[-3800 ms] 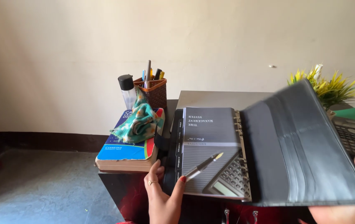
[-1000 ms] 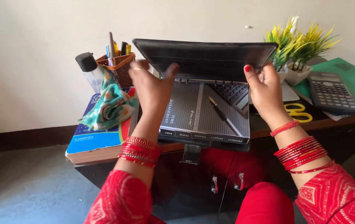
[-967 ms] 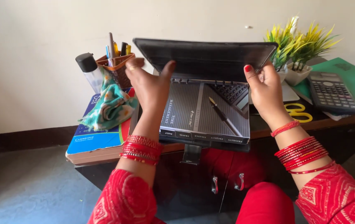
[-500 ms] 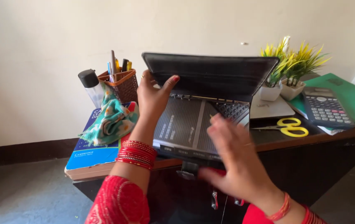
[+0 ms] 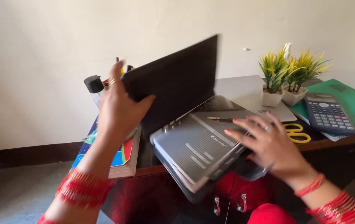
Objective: The person wipes the covers and pages of a dictionary and a black planner with a green patterned cloth. They flip through the planner pages while wiping each section, then close the planner and place the cloth on top of the dictionary.
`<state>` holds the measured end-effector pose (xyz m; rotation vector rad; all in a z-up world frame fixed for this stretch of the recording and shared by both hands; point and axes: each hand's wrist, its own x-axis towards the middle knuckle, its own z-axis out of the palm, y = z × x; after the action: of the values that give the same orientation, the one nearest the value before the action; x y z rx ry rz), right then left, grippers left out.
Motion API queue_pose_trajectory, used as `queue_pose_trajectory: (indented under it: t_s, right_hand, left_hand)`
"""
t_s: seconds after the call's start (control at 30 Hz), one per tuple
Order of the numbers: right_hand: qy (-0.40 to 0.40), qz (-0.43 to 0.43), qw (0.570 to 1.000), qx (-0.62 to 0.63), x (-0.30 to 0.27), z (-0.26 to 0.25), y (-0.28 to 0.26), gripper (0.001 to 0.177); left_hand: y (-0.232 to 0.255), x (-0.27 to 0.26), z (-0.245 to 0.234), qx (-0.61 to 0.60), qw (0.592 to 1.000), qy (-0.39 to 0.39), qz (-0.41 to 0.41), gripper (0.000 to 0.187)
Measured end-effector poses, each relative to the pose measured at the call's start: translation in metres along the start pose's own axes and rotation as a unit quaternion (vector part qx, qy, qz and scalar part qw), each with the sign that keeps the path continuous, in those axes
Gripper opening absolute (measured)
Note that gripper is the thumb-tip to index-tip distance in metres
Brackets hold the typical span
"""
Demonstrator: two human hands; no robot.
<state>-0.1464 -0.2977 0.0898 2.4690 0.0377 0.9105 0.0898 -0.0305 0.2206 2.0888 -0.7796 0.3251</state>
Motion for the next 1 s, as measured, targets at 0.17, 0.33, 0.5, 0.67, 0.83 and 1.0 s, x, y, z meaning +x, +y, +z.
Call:
queue_pose_trajectory:
  t_s: [0.17, 0.33, 0.5, 0.67, 0.83, 1.0]
  right_hand:
    - [0.004, -0.058, 0.997, -0.054, 0.004, 0.044, 0.059, 0.112]
    - [-0.155, 0.092, 0.983, -0.042, 0.009, 0.068, 0.077, 0.119]
    - [-0.052, 0.112, 0.986, 0.116, -0.01, 0.061, 0.066, 0.091]
    - [-0.008, 0.143, 0.973, 0.182, -0.017, 0.059, 0.054, 0.078]
    - [-0.011, 0.206, 0.938, 0.278, -0.012, 0.048, 0.04, 0.077]
    - [0.011, 0.248, 0.926, 0.284, -0.014, 0.046, 0.034, 0.066]
  left_hand:
    - [-0.019, -0.033, -0.017, -0.05, 0.998, 0.025, -0.039, 0.089]
    - [-0.032, -0.066, -0.026, -0.103, 0.984, 0.023, -0.145, 0.073]
    - [-0.051, -0.084, -0.027, -0.146, 0.961, 0.045, -0.231, 0.061]
    - [-0.059, -0.087, -0.019, -0.231, 0.949, 0.066, -0.206, 0.055]
    - [-0.052, -0.091, -0.018, -0.187, 0.961, 0.079, -0.19, 0.055]
    - [-0.065, -0.091, 0.0, -0.269, 0.953, 0.069, -0.125, 0.059]
